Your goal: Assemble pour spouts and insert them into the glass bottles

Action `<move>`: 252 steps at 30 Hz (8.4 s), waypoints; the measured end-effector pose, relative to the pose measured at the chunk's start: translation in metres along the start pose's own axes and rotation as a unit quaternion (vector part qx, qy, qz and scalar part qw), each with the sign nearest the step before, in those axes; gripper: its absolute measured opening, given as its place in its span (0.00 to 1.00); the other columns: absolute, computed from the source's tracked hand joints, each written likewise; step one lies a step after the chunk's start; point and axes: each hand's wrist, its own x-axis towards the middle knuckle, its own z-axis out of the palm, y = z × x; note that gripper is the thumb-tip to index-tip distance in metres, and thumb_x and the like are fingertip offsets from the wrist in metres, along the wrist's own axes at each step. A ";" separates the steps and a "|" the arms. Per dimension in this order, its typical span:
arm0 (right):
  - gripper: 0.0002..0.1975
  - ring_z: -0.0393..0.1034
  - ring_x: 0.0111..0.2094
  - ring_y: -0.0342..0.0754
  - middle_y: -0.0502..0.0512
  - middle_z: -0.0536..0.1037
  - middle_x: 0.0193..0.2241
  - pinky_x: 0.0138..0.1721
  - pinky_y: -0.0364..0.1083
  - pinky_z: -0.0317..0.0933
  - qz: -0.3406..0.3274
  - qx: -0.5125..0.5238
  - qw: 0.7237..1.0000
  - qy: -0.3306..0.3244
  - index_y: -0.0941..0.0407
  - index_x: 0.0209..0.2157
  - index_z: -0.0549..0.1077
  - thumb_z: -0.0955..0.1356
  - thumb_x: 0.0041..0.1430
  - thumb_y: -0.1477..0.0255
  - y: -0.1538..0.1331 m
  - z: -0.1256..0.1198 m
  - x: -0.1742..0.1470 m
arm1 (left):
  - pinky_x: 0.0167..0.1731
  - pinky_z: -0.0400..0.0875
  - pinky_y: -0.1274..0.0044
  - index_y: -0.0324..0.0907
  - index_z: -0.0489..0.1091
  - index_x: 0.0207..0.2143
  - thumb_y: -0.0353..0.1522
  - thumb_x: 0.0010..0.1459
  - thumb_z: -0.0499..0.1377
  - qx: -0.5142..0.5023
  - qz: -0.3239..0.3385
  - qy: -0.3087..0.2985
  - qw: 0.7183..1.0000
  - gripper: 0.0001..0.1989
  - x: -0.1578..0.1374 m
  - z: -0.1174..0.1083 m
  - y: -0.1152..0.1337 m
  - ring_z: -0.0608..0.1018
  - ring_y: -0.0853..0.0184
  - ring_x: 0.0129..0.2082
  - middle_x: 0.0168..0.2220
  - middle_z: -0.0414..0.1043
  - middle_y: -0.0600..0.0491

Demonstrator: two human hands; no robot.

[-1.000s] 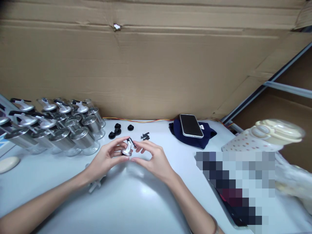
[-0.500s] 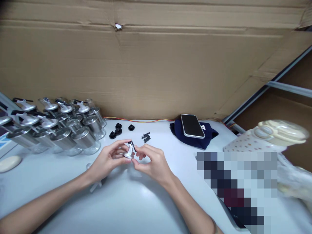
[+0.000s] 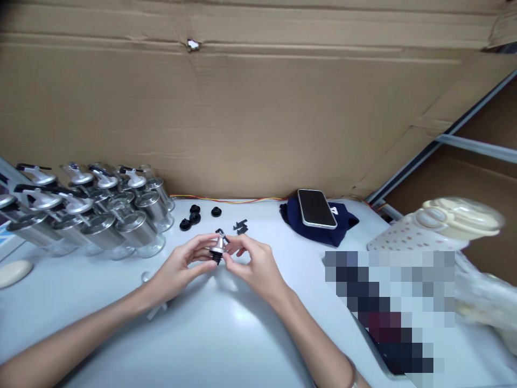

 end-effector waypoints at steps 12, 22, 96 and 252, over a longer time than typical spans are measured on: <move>0.03 0.74 0.27 0.45 0.51 0.80 0.27 0.31 0.44 0.70 -0.002 0.026 0.999 -0.026 0.54 0.31 0.73 0.68 0.54 0.76 -0.004 -0.001 0.001 | 0.45 0.70 0.73 0.42 0.69 0.43 0.30 0.58 0.58 0.072 0.038 -0.001 0.997 0.09 -0.003 -0.002 0.006 0.78 0.64 0.42 0.42 0.76 0.51; 0.11 0.75 0.35 0.47 0.53 0.76 0.34 0.38 0.47 0.73 0.102 0.204 0.971 -0.064 0.54 0.35 0.70 0.72 0.49 0.71 -0.003 0.004 -0.001 | 0.38 0.70 0.74 0.43 0.64 0.36 0.30 0.57 0.59 0.200 0.098 0.001 0.975 0.06 -0.003 -0.007 0.006 0.74 0.67 0.35 0.36 0.70 0.54; 0.23 0.73 0.46 0.49 0.58 0.75 0.44 0.45 0.47 0.71 -0.226 0.036 0.971 0.072 0.51 0.53 0.69 0.68 0.57 0.83 -0.039 -0.010 -0.005 | 0.39 0.73 0.76 0.48 0.64 0.50 0.29 0.60 0.58 0.140 0.262 -0.043 0.954 0.16 -0.012 -0.012 0.044 0.78 0.69 0.38 0.44 0.74 0.52; 0.04 0.70 0.30 0.46 0.53 0.77 0.28 0.32 0.45 0.64 0.152 0.006 0.968 -0.200 0.55 0.23 0.67 0.65 0.45 0.78 0.018 -0.035 0.005 | 0.35 0.67 0.75 0.42 0.61 0.38 0.27 0.49 0.63 -0.102 -0.106 -0.021 0.989 0.16 0.003 -0.024 0.026 0.74 0.71 0.32 0.33 0.68 0.56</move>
